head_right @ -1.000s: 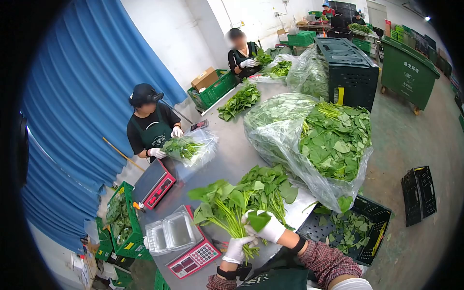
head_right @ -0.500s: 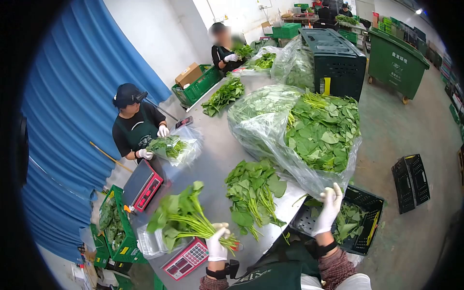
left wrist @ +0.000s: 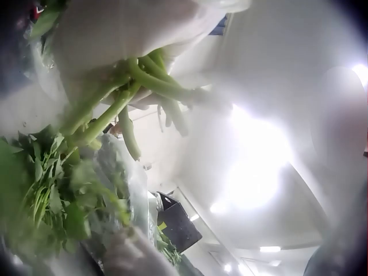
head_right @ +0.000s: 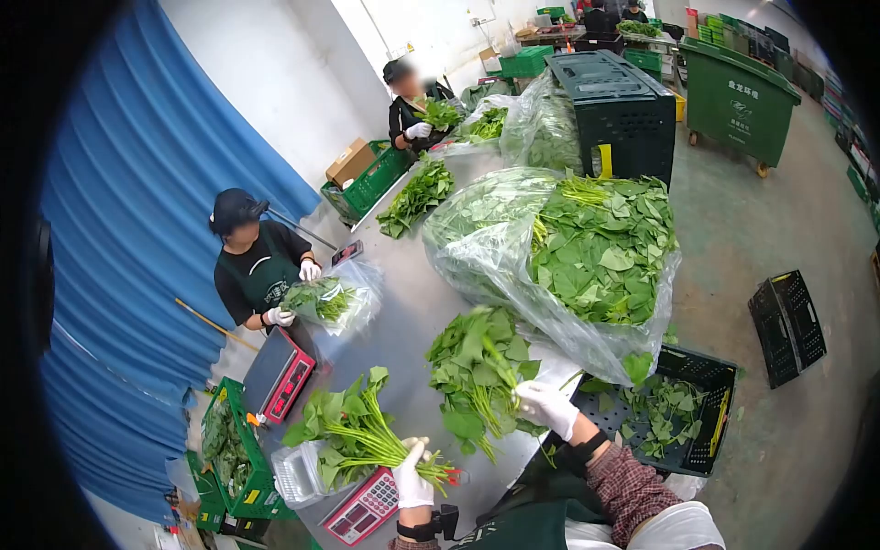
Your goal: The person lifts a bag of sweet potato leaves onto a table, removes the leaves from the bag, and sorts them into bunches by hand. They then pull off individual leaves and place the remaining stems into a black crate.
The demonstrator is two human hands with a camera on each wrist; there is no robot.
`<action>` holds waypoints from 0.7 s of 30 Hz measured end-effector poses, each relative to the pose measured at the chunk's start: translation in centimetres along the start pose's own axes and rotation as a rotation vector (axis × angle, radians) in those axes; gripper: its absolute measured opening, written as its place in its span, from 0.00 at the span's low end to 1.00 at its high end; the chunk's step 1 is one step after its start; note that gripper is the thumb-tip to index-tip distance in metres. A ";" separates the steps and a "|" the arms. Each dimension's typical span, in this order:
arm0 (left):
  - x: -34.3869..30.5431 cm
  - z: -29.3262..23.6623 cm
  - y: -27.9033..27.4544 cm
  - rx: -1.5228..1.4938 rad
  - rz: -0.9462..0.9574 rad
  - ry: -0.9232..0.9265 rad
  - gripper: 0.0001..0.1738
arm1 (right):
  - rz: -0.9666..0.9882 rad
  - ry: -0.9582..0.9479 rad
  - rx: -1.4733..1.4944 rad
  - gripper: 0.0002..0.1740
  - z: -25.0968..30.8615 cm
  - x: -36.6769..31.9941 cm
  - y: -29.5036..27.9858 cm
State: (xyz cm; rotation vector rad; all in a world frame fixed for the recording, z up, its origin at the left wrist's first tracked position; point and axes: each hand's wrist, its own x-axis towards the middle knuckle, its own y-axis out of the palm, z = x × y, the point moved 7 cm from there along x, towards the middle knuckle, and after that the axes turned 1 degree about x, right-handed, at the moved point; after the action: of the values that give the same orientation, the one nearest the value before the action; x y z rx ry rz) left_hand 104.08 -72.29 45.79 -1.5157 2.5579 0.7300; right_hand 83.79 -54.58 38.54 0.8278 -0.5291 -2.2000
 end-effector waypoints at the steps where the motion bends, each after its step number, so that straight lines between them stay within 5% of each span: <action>1: 0.0 0.1 0.2 0.001 0.006 0.001 0.08 | 0.016 -0.060 0.151 0.09 1.5 -0.8 1.1; 5: -0.4 0.6 2.5 0.019 0.075 -0.030 0.09 | -0.123 -0.210 -0.434 0.10 4.1 -2.2 3.5; 12: -0.4 -2.1 7.7 0.056 0.264 0.041 0.12 | 0.062 -0.641 -0.889 0.11 4.8 -5.5 8.9; 14: -0.4 -2.3 7.7 0.085 0.224 0.058 0.12 | 0.042 -0.759 -1.241 0.11 5.3 -6.8 10.1; 18: -0.7 -2.4 7.8 0.161 0.237 0.096 0.09 | 0.055 -0.821 -1.282 0.10 4.9 -6.9 10.2; 21: -0.7 -2.3 7.5 0.192 0.262 0.145 0.07 | 0.058 -0.604 -0.970 0.10 4.0 -6.0 8.7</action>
State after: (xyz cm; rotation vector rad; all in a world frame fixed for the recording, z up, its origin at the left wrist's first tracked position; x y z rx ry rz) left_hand 98.52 -69.73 50.67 -1.2328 2.8731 0.3918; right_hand 88.41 -55.44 48.83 -0.3613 0.2705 -2.2448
